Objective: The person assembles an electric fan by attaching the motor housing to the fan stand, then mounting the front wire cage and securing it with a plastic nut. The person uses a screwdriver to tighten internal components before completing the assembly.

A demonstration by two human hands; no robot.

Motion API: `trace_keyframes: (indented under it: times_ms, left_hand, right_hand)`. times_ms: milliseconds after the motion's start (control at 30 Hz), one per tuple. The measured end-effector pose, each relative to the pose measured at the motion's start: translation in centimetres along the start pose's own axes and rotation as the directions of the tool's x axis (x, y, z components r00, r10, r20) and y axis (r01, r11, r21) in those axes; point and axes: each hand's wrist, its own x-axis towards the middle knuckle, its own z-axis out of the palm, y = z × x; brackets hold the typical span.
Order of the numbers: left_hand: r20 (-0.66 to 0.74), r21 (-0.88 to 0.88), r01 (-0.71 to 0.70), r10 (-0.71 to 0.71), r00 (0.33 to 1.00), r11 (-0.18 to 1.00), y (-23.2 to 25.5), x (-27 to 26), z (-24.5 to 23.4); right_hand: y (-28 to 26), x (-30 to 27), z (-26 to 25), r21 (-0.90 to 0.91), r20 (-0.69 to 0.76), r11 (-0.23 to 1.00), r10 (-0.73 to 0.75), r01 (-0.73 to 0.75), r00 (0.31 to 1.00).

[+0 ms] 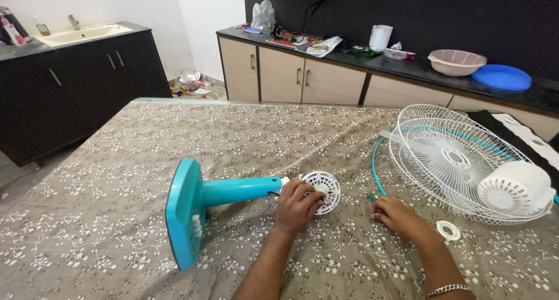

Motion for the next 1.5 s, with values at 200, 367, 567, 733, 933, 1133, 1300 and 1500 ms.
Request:
trace_keyframes:
  times_ms: [200, 367, 567, 733, 933, 1133, 1300, 1500]
  left_hand:
    - [-0.029, -0.006, -0.028, 0.028, 0.999, 1.000, 0.0, 0.1, -0.3]
    - [-0.023, -0.027, 0.001, -0.001, 1.000, 1.000, 0.6, 0.2, -0.9]
    - [0.007, 0.047, -0.022, 0.022, 1.000, 0.999, 1.1, 1.1, -1.5]
    - [0.091, 0.126, -0.076, 0.065, 0.994, 0.989, 1.0, 1.9, -2.0]
    - [0.100, 0.149, -0.040, 0.026, 0.995, 0.988, 0.5, 2.7, -1.1]
    - [0.034, 0.098, 0.003, -0.006, 0.999, 0.995, 0.5, 2.2, -0.9]
    - [0.033, 0.094, 0.020, -0.023, 0.999, 0.995, 0.5, 2.2, -0.9]
    - [-0.037, 0.055, 0.036, -0.034, 0.999, 0.998, 0.5, 2.8, -1.9]
  right_hand:
    - [-0.5, -0.3, -0.6, 0.045, -0.137, 0.993, -0.099, 0.106, 0.986]
    - [-0.1, -0.1, -0.2, 0.070, -0.097, 0.994, -0.072, 0.079, 0.993]
    - [0.1, 0.2, 0.4, 0.124, -0.120, 0.987, -0.091, 0.106, 0.989]
    - [-0.4, 1.0, 1.0, 0.015, -0.082, 0.995, -0.096, 0.097, 0.992]
    - [-0.2, 1.4, 2.6, -0.006, -0.164, 0.990, -0.141, 0.142, 0.976]
    - [-0.5, 1.3, 2.3, -0.054, -0.211, 0.988, -0.152, 0.143, 0.966]
    - [-0.9, 1.2, 2.1, -0.106, -0.170, 0.992, -0.083, 0.065, 0.982]
    - [-0.4, 2.0, 3.6, -0.194, -0.194, 0.974, -0.155, 0.117, 0.969]
